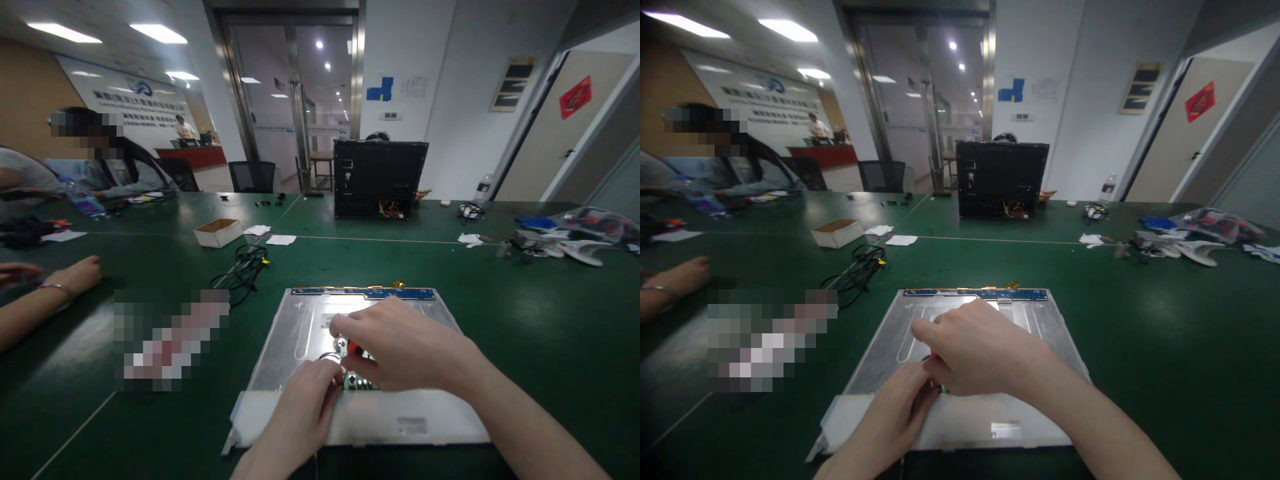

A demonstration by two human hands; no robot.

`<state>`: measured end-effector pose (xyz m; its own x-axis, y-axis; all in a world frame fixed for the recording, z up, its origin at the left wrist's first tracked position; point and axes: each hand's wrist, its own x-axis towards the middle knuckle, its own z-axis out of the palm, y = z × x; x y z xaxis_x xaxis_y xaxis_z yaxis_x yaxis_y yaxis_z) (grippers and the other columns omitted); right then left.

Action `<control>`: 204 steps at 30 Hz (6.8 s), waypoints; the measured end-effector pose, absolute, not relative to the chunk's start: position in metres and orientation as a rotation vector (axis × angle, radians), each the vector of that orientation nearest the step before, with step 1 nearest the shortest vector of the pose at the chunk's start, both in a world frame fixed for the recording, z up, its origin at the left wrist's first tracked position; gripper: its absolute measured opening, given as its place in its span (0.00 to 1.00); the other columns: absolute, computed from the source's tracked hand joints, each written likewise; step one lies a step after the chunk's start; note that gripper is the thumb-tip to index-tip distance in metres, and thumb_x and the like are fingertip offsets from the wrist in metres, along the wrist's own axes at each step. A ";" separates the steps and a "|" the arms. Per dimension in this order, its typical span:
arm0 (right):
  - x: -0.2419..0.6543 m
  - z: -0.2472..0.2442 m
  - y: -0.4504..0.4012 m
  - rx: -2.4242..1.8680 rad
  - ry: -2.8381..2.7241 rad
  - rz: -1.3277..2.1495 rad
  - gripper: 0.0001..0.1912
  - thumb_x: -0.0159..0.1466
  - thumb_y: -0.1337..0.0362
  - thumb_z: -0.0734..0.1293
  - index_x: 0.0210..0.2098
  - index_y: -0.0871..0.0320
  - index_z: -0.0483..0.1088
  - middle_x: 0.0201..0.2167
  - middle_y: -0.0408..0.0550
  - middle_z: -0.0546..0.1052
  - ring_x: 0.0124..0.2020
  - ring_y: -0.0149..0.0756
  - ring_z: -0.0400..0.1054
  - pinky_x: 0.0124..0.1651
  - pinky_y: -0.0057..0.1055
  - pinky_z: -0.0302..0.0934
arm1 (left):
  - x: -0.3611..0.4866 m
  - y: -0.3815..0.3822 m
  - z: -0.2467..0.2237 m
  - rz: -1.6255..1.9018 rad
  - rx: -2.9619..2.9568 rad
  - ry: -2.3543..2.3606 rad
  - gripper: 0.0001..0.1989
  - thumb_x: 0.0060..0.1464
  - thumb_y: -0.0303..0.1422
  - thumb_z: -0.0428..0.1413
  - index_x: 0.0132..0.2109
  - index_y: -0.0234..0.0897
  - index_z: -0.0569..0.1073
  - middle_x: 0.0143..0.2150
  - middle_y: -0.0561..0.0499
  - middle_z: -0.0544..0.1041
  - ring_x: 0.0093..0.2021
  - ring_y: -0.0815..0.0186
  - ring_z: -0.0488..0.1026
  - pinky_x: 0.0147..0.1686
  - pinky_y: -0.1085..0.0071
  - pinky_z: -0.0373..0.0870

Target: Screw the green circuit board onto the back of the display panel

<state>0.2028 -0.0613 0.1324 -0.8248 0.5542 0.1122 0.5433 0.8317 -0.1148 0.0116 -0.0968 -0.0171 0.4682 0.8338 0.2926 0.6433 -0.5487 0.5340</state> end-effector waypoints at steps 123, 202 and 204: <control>0.202 0.131 -0.061 -0.861 -2.877 0.116 0.07 0.62 0.65 0.60 0.40 0.57 0.65 0.32 0.45 0.76 0.28 0.33 0.66 0.25 0.31 0.42 | 0.011 -0.097 -0.019 0.738 2.358 1.254 0.08 0.57 0.22 0.45 0.40 0.39 0.65 0.37 0.49 0.73 0.37 0.59 0.69 0.36 0.65 0.61; 0.205 0.131 -0.063 -0.810 -2.910 0.102 0.10 0.60 0.65 0.61 0.42 0.57 0.64 0.35 0.47 0.74 0.29 0.34 0.64 0.25 0.31 0.43 | 0.013 -0.095 -0.015 0.769 2.392 1.265 0.08 0.57 0.23 0.46 0.38 0.39 0.67 0.34 0.49 0.74 0.34 0.60 0.70 0.33 0.67 0.64; 0.204 0.131 -0.062 -0.819 -2.911 0.091 0.10 0.60 0.65 0.60 0.42 0.57 0.64 0.35 0.47 0.74 0.29 0.34 0.64 0.25 0.31 0.43 | 0.013 -0.095 -0.015 0.769 2.383 1.269 0.09 0.56 0.23 0.46 0.38 0.39 0.67 0.34 0.49 0.74 0.35 0.60 0.70 0.34 0.67 0.64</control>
